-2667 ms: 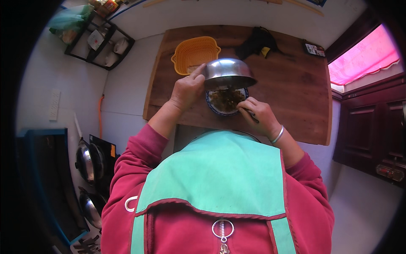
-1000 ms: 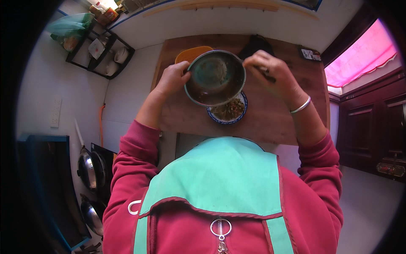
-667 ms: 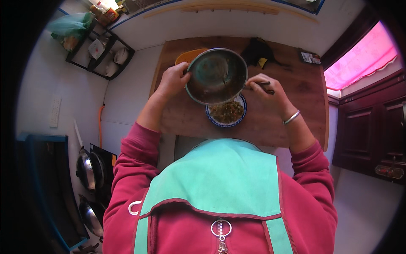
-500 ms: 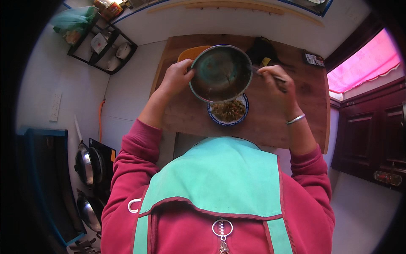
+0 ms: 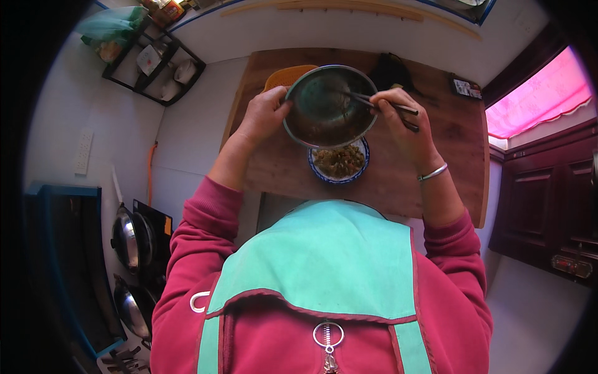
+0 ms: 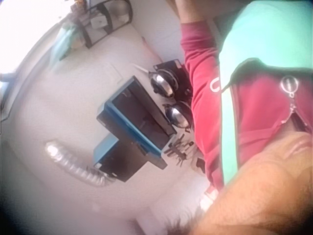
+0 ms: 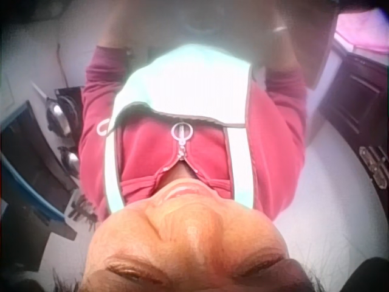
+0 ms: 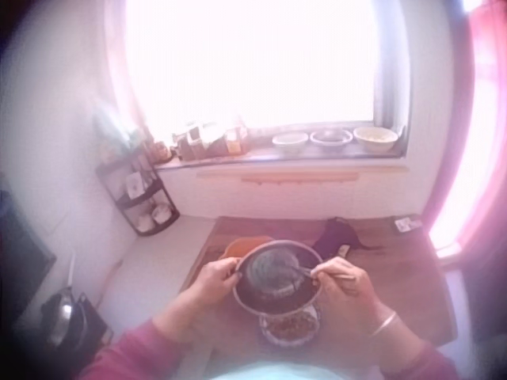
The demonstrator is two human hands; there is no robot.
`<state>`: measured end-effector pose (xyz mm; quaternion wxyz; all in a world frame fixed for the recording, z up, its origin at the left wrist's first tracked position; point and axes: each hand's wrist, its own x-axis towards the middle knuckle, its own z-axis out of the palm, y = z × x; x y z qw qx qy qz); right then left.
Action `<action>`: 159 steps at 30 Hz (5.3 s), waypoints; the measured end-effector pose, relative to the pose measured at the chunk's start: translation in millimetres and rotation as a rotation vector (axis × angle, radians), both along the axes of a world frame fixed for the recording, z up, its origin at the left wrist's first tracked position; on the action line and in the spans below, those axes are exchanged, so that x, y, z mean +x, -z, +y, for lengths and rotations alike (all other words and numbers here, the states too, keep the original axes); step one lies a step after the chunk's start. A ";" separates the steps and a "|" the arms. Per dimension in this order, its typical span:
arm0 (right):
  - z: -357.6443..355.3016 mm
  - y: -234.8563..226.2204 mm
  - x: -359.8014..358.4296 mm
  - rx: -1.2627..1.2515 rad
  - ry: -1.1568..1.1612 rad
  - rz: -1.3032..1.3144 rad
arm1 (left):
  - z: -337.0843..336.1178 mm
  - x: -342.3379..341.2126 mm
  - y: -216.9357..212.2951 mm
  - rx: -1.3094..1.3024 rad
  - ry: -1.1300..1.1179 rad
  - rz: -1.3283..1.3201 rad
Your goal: The person transfers food from a metal bowl to a small ceramic bowl using chopsticks, takes a piece of bread from a yellow basket, then wipes down the kitchen counter with a cloth and washes several bowls and a pot in the sink.
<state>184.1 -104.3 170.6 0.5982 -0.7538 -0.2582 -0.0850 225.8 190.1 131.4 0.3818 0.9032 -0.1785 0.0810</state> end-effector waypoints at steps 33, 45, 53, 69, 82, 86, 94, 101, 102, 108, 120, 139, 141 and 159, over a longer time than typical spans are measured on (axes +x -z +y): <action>-16.2 36.9 -9.6 0.015 -0.038 0.167 | -24.9 -19.4 -13.4 0.100 -0.001 -0.148; -9.8 18.8 -6.8 -0.169 -0.072 0.017 | -24.2 -24.4 -15.3 0.132 0.026 -0.166; -59.0 30.7 -6.7 0.176 0.139 0.039 | -17.7 -27.2 -18.0 0.071 -0.035 -0.017; -60.0 27.5 -22.7 0.001 0.172 -0.020 | -28.0 -27.5 -21.6 0.089 -0.047 -0.055; -38.8 27.7 -22.0 0.136 0.238 0.050 | -27.4 -25.5 -19.0 0.096 -0.014 -0.201; -43.9 50.2 -27.2 -0.102 0.060 0.179 | -30.5 -29.3 -15.6 0.125 -0.040 -0.164; -62.4 119.2 -46.5 0.412 0.314 0.430 | -34.8 -39.2 2.5 0.061 -0.130 -0.138; -69.7 167.4 -42.3 0.858 0.383 0.577 | -39.5 -44.7 7.4 0.090 -0.088 -0.256; -70.0 177.4 -45.7 0.915 0.373 0.631 | -41.7 -45.0 10.6 0.087 -0.077 -0.293; -61.7 199.2 -58.4 1.055 0.352 0.797 | -50.5 -51.5 23.1 0.021 -0.104 -0.300; -57.8 172.2 -47.5 0.984 0.332 0.773 | -54.3 -51.3 34.6 0.050 -0.103 -0.389; -4.0 86.0 -57.0 0.342 0.171 0.485 | -46.8 -66.7 34.1 0.052 -0.236 -0.281; 14.5 74.0 -49.2 0.250 0.142 0.408 | -49.1 -69.6 31.3 0.051 -0.220 -0.294; -32.0 48.1 -61.1 0.610 0.292 0.565 | 20.8 -186.9 76.5 -1.057 -0.760 0.562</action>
